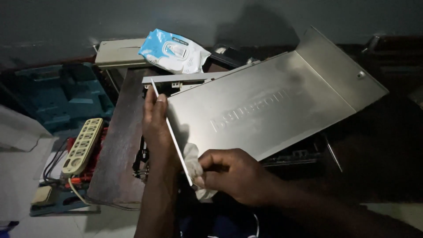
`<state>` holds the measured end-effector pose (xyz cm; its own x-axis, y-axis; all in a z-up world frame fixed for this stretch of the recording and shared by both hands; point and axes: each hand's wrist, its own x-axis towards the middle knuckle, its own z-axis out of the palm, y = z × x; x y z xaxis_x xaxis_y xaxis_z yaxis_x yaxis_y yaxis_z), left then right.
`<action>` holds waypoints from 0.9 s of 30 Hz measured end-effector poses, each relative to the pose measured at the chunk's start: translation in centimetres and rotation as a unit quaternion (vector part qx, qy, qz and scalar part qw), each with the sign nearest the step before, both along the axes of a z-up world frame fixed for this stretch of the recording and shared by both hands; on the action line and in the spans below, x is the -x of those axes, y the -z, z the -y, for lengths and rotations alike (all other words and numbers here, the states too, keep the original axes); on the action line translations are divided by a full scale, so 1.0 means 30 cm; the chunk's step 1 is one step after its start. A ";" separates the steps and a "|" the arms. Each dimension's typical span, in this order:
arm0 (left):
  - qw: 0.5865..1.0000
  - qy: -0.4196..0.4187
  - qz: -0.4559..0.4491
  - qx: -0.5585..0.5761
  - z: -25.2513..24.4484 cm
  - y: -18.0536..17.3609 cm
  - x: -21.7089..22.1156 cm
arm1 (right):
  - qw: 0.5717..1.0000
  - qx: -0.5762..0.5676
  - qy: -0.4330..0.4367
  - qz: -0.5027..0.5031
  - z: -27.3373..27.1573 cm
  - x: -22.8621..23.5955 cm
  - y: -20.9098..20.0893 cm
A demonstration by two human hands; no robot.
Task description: Cleaning the internal components and the metal top cover of a VCR using wet wipes during a repair process.
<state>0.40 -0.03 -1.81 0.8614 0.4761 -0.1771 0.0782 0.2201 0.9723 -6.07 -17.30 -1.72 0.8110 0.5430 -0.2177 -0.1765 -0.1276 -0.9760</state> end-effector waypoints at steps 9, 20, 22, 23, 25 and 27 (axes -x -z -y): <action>0.999 -0.011 -0.015 0.036 0.005 -0.015 -0.003 | 0.913 0.230 -0.174 0.288 0.011 -0.080 0.002; 0.985 0.007 0.145 0.088 -0.003 0.103 -0.037 | 0.863 0.296 -0.131 0.389 -0.104 -0.192 0.041; 0.984 0.012 0.148 0.095 -0.002 0.115 -0.051 | 0.865 0.303 -0.105 0.386 -0.144 -0.260 0.026; 0.984 0.010 0.142 0.107 -0.011 0.132 -0.063 | 0.904 0.257 -0.049 0.338 -0.160 -0.299 0.030; 0.984 0.009 0.136 0.117 -0.015 0.142 -0.070 | 0.935 0.208 0.008 0.286 -0.202 -0.387 0.042; 0.979 -0.023 0.142 0.147 -0.007 0.126 -0.063 | 0.869 0.264 0.009 0.418 -0.257 -0.487 0.058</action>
